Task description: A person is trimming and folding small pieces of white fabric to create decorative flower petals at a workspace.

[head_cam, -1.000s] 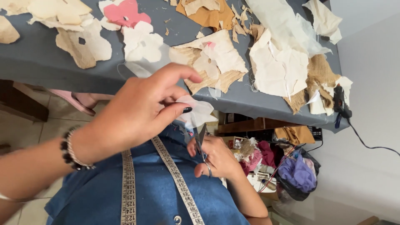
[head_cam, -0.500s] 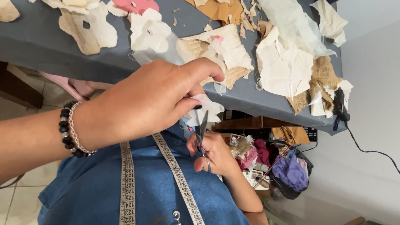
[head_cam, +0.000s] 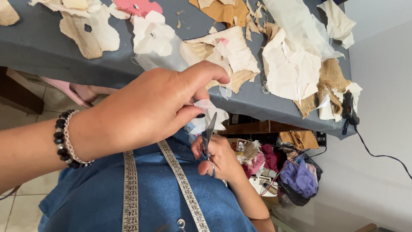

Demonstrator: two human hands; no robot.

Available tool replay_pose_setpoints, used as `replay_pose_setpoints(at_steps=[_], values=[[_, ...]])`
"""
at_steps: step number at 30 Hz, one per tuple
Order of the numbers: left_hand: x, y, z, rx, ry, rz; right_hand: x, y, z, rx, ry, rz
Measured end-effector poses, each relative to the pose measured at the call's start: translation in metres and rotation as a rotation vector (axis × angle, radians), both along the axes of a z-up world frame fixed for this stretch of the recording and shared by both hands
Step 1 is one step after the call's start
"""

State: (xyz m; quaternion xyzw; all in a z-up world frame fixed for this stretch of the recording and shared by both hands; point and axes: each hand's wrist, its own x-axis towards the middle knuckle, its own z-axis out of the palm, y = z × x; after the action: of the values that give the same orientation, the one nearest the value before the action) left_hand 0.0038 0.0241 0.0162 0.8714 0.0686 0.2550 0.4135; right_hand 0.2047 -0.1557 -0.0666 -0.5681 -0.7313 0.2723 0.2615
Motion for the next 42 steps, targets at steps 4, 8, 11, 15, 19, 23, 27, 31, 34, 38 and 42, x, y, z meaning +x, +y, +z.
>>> replay_pose_setpoints(at_steps=[4,8,11,15,19,23,27,31,34,38,42], values=[[0.000,0.003,0.002,0.025,-0.006,-0.026,0.000,0.001,0.001,0.010,-0.008,0.012],[-0.001,0.006,0.008,0.023,0.004,-0.063,-0.001,0.000,0.002,0.013,-0.012,0.021],[-0.002,0.009,0.010,0.030,0.041,-0.084,0.001,-0.001,0.000,0.011,-0.023,0.032],[-0.003,0.012,0.010,0.062,0.037,-0.117,0.003,-0.003,-0.002,0.005,-0.018,0.038],[-0.004,0.013,0.011,0.058,0.016,-0.131,0.006,-0.004,-0.006,0.014,0.003,0.054],[-0.005,0.013,0.011,0.055,0.017,-0.127,0.008,-0.005,-0.009,0.031,-0.019,0.065],[-0.006,0.013,0.011,0.050,0.030,-0.128,0.010,-0.007,-0.011,0.031,-0.054,0.067],[-0.007,0.014,0.011,0.043,0.064,-0.122,0.010,-0.007,-0.010,0.042,-0.052,0.078],[-0.009,0.015,0.011,0.006,0.086,-0.152,0.012,-0.008,-0.010,0.030,-0.049,0.078],[-0.010,0.015,0.011,-0.063,0.115,-0.172,0.013,-0.009,-0.011,0.030,-0.063,0.087],[-0.008,0.015,0.012,-0.127,0.147,-0.159,0.014,-0.008,-0.011,-0.007,-0.052,0.085]])
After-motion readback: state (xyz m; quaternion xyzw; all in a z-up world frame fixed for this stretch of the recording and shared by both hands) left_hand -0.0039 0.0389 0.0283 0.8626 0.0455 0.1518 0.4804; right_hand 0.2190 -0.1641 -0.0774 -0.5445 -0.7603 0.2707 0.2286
